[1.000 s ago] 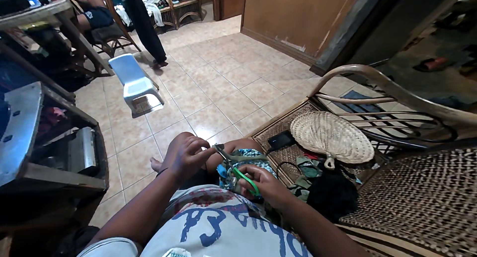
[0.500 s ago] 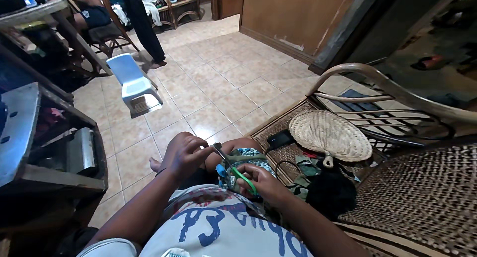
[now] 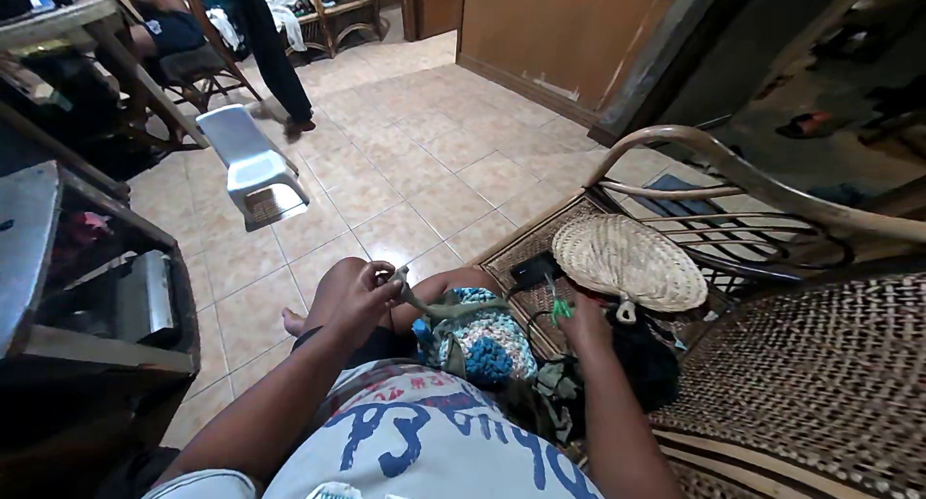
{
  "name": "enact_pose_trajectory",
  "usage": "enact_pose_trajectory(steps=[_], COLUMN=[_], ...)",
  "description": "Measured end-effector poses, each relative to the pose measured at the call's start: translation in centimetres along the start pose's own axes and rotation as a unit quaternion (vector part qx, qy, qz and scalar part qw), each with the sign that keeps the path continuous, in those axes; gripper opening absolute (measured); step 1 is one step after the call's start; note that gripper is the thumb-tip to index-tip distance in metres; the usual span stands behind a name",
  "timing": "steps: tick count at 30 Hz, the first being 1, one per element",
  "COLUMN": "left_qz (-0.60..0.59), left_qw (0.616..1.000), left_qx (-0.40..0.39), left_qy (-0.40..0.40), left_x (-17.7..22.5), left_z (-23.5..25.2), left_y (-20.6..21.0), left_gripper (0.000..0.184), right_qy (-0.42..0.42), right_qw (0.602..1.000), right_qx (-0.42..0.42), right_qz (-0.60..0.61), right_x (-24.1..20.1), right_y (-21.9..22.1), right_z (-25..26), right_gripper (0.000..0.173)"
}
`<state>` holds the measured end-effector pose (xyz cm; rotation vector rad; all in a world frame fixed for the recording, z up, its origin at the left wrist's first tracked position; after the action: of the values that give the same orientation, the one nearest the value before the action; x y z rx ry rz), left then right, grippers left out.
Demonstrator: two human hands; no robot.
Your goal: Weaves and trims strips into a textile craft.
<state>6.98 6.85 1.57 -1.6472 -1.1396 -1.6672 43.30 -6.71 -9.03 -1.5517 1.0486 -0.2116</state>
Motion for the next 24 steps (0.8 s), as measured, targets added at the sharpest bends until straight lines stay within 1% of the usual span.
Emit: enact_pose_trajectory(steps=[1,2,3,4,6,7,9,10,11,12,13,14,15,16,17,18,19,20,22,24], left_qz=[-0.02,-0.029,-0.026,-0.015,0.021,0.04,0.074,0.086,0.095,0.097,0.094,0.095,0.107,0.129,0.158,0.189,0.222,0.256,0.32,0.368], left_qw=[1.0,0.999,0.999,0.999,0.999,0.998,0.993,0.989,0.984,0.979,0.975,0.971,0.965,0.957,0.948,0.936,0.923,0.909,0.882,0.852], left_qx=[0.0,-0.002,-0.006,-0.012,-0.035,-0.045,-0.069,-0.085,-0.104,-0.127,-0.146,-0.162,-0.174,-0.18,-0.184,-0.188,-0.189,-0.188,-0.177,-0.16], left_qy=[-0.017,-0.03,-0.037,-0.038,-0.011,0.012,0.061,0.086,0.108,0.124,0.135,0.148,0.166,0.187,0.208,0.229,0.25,0.27,0.299,0.337], left_x=[0.0,0.1,0.2,0.3,0.2,0.1,0.0,0.0,0.0,-0.1,-0.2,-0.3,-0.4,-0.5,-0.6,-0.6,-0.6,-0.6,-0.5,-0.7], left_z=[-0.2,-0.4,-0.5,-0.7,-0.8,-0.8,-0.9,-0.9,-1.0,-1.0,-1.1,-1.2,-1.3,-1.4,-1.5,-1.6,-1.8,-2.0,-2.7,-3.3], left_y=[0.3,0.6,0.9,1.1,1.4,1.5,1.8,2.0,2.2,2.4,2.6,2.9,3.1,3.3,3.6,3.8,3.9,4.1,4.4,4.5], left_gripper=[0.029,0.035,0.041,0.046,0.055,0.058,0.061,0.063,0.064,0.066,0.067,0.068,0.069,0.07,0.07,0.07,0.069,0.067,0.061,0.052], right_qy=[0.018,0.036,0.053,0.07,0.093,0.094,0.088,0.07,0.034,-0.024,-0.096,-0.173,-0.249,-0.313,-0.358,-0.381,-0.386,-0.381,-0.358,-0.333], right_qw=[1.0,0.999,0.996,0.992,0.975,0.968,0.965,0.973,0.985,0.995,0.995,0.982,0.957,0.927,0.896,0.866,0.839,0.819,0.805,0.791], right_qx=[-0.005,-0.012,-0.027,-0.054,-0.124,-0.146,-0.151,-0.135,-0.107,-0.073,-0.039,-0.012,0.001,-0.012,-0.045,-0.101,-0.162,-0.206,-0.253,-0.289], right_qz=[-0.018,-0.036,-0.062,-0.092,-0.158,-0.182,-0.194,-0.173,-0.128,-0.064,0.007,0.08,0.147,0.205,0.259,0.307,0.348,0.376,0.399,0.424], right_x=[0.9,1.7,2.4,2.9,3.4,3.4,2.6,1.6,0.3,-1.3,-3.2,-5.2,-7.1,-8.9,-10.7,-12.2,-13.4,-14.2,-15.0,-15.2], right_y=[1.1,2.2,3.2,4.1,5.2,5.4,4.7,3.6,2.4,1.1,0.1,-0.6,-0.8,-0.8,-0.7,-0.6,-0.4,0.0,0.7,1.4], right_z=[0.3,0.5,0.6,0.5,0.2,0.1,-0.1,-0.3,-0.6,-0.9,-1.5,-2.3,-3.2,-4.5,-6.1,-7.8,-9.2,-10.3,-11.6,-12.0], right_gripper=[0.052,0.046,0.038,0.034,0.034,0.035,0.036,0.036,0.036,0.035,0.031,0.027,0.024,0.024,0.025,0.029,0.035,0.041,0.047,0.047])
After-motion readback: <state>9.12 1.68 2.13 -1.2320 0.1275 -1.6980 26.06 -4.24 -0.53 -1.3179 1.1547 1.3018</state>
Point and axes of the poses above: each hand's wrist, its own z-axis towards the middle knuckle, its own y-axis out of the palm, x = y × z, the point moved 3 cm from there along z, towards the middle knuckle, and after that the axes turned 2 degrees about -x, right-handed, at the moved point
